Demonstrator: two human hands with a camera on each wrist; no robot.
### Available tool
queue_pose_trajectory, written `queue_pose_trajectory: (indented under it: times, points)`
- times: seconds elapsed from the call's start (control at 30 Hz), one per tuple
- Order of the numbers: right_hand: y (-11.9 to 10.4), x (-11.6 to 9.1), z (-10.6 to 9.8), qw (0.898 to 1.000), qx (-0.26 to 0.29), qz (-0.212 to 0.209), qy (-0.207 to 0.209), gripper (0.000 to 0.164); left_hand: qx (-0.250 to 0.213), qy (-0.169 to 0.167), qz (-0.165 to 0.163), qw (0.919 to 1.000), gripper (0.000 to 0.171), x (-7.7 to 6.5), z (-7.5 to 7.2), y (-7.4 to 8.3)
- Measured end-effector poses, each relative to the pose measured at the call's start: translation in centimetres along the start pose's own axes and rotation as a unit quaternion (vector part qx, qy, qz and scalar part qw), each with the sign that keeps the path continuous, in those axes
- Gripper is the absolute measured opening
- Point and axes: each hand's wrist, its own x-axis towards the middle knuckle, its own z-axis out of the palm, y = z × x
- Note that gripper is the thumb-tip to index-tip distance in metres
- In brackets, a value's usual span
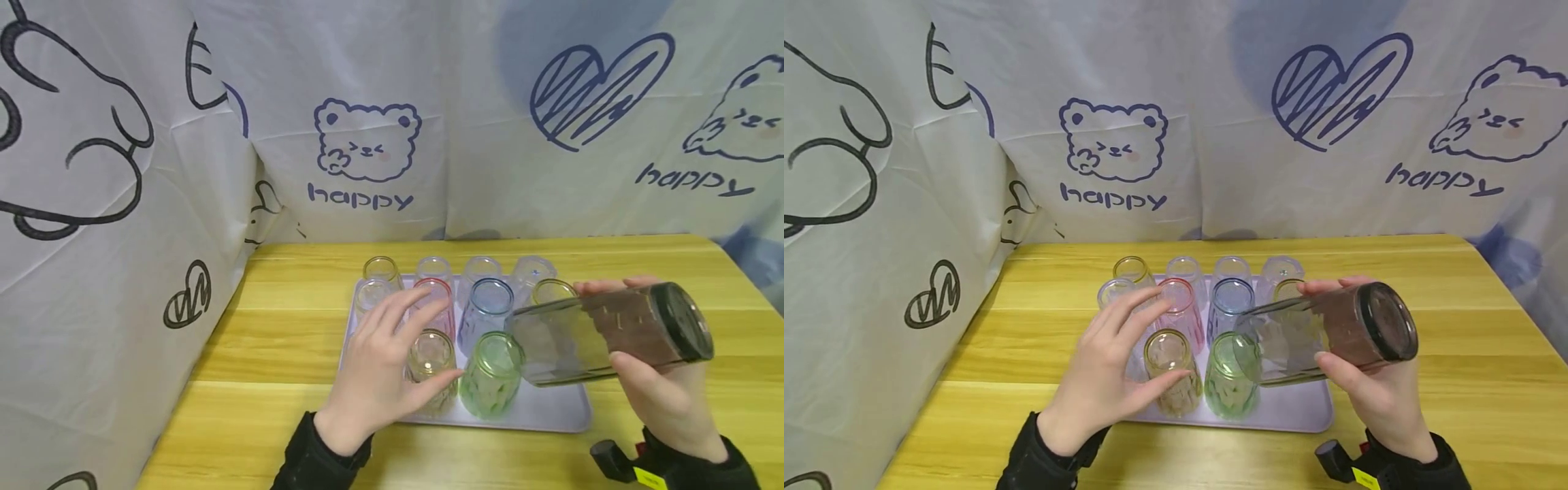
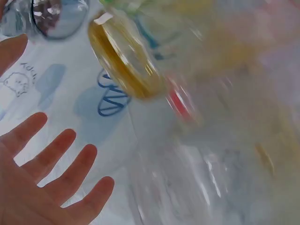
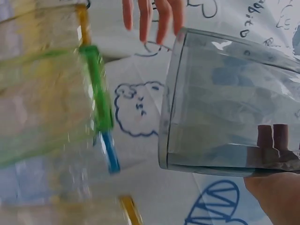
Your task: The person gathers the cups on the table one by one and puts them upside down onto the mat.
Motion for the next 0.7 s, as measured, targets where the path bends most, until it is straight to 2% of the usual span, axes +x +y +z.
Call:
queue_pose_trajectory:
  times: [0.1, 0.3, 0.47, 0.5, 0.57, 0.67, 0.7]
  points:
    - [-1.2, -0.8, -0.7, 0.999, -0.028, 0.022, -0.015, 0.06, 0.022, -0.03, -0.013, 0.9992, 0.077, -0.9, -0.8, -1.1]
    - [-2.7, -3.1, -2.2, 0.993, -0.109, 0.046, -0.012, 0.065, 0.051, -0.052, -0.024, 0.9971, 0.069, -2.5, -1.6, -2.9]
    - [-2.8, -5.8, -3.5, 0.972, -0.212, 0.098, 0.031, 0.071, 0.057, -0.061, -0.031, 0.996, 0.065, -3.5, -1.6, -3.6]
    - [-2.6, -6.3, -3.7, 0.966, -0.229, 0.114, 0.039, 0.073, 0.06, -0.061, -0.031, 0.9958, 0.066, -3.6, -1.5, -3.7]
    - [-2.4, -6.9, -3.9, 0.944, -0.285, 0.153, 0.06, 0.075, 0.064, -0.062, -0.032, 0.9955, 0.066, -3.9, -1.4, -3.8]
    - [-1.9, -7.3, -4.0, 0.899, -0.377, 0.208, 0.082, 0.072, 0.07, -0.062, -0.037, 0.9949, 0.068, -4.2, -1.3, -4.0]
    - [-1.8, -7.4, -3.9, 0.877, -0.414, 0.228, 0.086, 0.071, 0.072, -0.061, -0.038, 0.9948, 0.068, -4.3, -1.2, -4.1]
